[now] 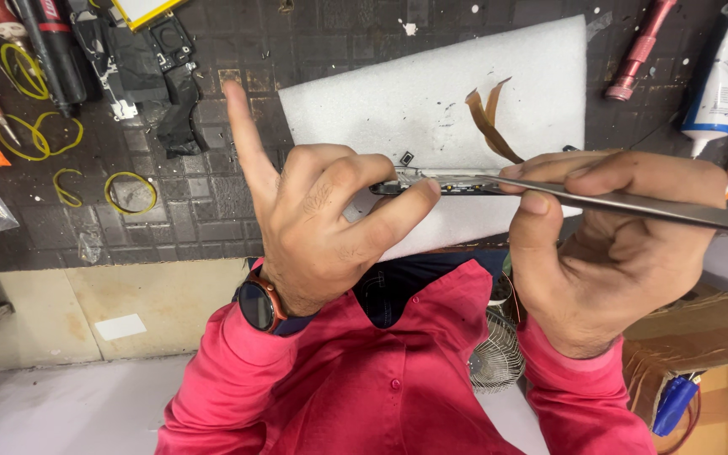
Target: The person uses tweezers to place small components and ribbon cables into a disassembled smartphone chassis. They apply adhesive along the frame edge and continue to position internal parts with tweezers and fingers.
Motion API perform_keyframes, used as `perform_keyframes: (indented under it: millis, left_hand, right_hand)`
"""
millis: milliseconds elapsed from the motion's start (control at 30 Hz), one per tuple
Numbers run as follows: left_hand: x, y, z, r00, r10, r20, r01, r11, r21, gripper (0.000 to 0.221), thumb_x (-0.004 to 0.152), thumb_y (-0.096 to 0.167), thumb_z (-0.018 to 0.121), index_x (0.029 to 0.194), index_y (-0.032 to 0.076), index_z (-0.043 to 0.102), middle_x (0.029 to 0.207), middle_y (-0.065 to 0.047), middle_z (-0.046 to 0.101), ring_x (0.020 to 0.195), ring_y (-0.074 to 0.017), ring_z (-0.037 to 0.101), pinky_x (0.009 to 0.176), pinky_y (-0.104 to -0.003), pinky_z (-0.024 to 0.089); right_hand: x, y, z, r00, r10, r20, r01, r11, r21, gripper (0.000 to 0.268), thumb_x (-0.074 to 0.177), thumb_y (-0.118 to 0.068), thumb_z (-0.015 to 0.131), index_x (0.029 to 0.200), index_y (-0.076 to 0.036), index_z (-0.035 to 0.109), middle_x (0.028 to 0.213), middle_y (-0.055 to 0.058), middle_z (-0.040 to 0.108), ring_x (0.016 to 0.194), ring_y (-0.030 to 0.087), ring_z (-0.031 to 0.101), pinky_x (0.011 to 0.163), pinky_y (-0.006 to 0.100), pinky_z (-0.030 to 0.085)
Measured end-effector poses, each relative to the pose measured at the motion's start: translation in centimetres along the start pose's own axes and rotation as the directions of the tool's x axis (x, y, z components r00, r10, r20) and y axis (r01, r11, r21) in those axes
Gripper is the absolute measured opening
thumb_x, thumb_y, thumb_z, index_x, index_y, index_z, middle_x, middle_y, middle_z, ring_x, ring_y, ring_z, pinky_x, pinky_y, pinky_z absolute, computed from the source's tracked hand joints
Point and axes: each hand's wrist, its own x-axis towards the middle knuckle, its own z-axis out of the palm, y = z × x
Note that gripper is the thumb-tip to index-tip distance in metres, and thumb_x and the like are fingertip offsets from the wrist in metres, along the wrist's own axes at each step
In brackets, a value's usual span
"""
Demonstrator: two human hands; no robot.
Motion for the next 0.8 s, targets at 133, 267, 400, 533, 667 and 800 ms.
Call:
perform_keyframes:
  millis: [133, 267, 400, 533, 667, 800]
  left_hand:
    - [-0.3, 0.0, 0.0, 1.0, -0.007, -0.003, 0.007, 1.0, -0.006, 0.027, 0.095, 0.016, 0.076, 0.117, 0.033, 0.074, 0.099, 0.007, 0.061, 0.097, -0.0167, 0.058, 0.12, -0.083, 0.014]
    - [-0.2, 0.2, 0.0, 1.0, -0.016, 0.008, 0.016, 1.0, -0.009, 0.024, 0.095, 0.019, 0.08, 0.114, 0.033, 0.075, 0.097, 0.007, 0.06, 0.095, -0.0169, 0.058, 0.12, -0.083, 0.016]
    - [-0.2, 0.3, 0.0, 1.0, -0.018, 0.005, 0.018, 1.0, -0.008, 0.024, 0.094, 0.02, 0.081, 0.112, 0.034, 0.074, 0.097, 0.009, 0.06, 0.095, -0.0159, 0.057, 0.119, -0.082, 0.016]
    - [0.1, 0.2, -0.1, 1.0, -0.023, 0.002, 0.023, 1.0, -0.018, 0.024, 0.091, 0.021, 0.081, 0.109, 0.034, 0.074, 0.096, 0.009, 0.06, 0.094, -0.0155, 0.057, 0.119, -0.082, 0.016]
    - [0.3, 0.3, -0.2, 0.999, -0.037, 0.012, 0.037, 0.999, -0.026, 0.022, 0.09, 0.022, 0.08, 0.107, 0.035, 0.074, 0.096, 0.01, 0.061, 0.093, -0.0144, 0.058, 0.118, -0.082, 0.016]
    - [0.6, 0.3, -0.2, 1.0, -0.031, -0.001, 0.031, 0.999, -0.018, 0.022, 0.089, 0.023, 0.08, 0.106, 0.035, 0.074, 0.094, 0.009, 0.06, 0.092, -0.015, 0.057, 0.117, -0.082, 0.016]
  right_hand:
    - [0.2, -0.1, 0.0, 1.0, -0.015, 0.011, 0.015, 1.0, -0.012, 0.028, 0.114, 0.009, 0.066, 0.121, 0.003, 0.039, 0.11, 0.015, 0.057, 0.098, 0.027, 0.077, 0.087, 0.03, 0.069]
    - [0.9, -0.1, 0.1, 0.999, -0.049, 0.019, 0.05, 0.998, -0.035, 0.027, 0.11, 0.011, 0.063, 0.118, 0.003, 0.039, 0.1, 0.019, 0.065, 0.094, 0.027, 0.077, 0.084, 0.031, 0.068]
    - [0.6, -0.9, 0.4, 1.0, 0.022, -0.013, -0.022, 1.0, -0.004, 0.028, 0.106, 0.014, 0.061, 0.116, 0.002, 0.037, 0.096, 0.02, 0.066, 0.091, 0.026, 0.075, 0.086, 0.032, 0.066]
    - [1.1, -1.3, 0.9, 0.998, 0.049, -0.05, -0.048, 0.999, 0.012, 0.03, 0.099, 0.015, 0.06, 0.115, 0.002, 0.038, 0.097, 0.02, 0.066, 0.088, 0.027, 0.074, 0.085, 0.033, 0.064]
    - [1.5, -1.5, 1.1, 0.996, 0.058, -0.062, -0.058, 0.998, 0.009, 0.031, 0.095, 0.015, 0.061, 0.113, 0.002, 0.039, 0.095, 0.02, 0.066, 0.087, 0.027, 0.073, 0.084, 0.035, 0.064]
    - [1.7, -1.4, 1.1, 0.997, 0.052, -0.062, -0.051, 0.999, 0.015, 0.032, 0.095, 0.014, 0.063, 0.113, 0.002, 0.04, 0.095, 0.02, 0.066, 0.086, 0.027, 0.073, 0.087, 0.037, 0.065]
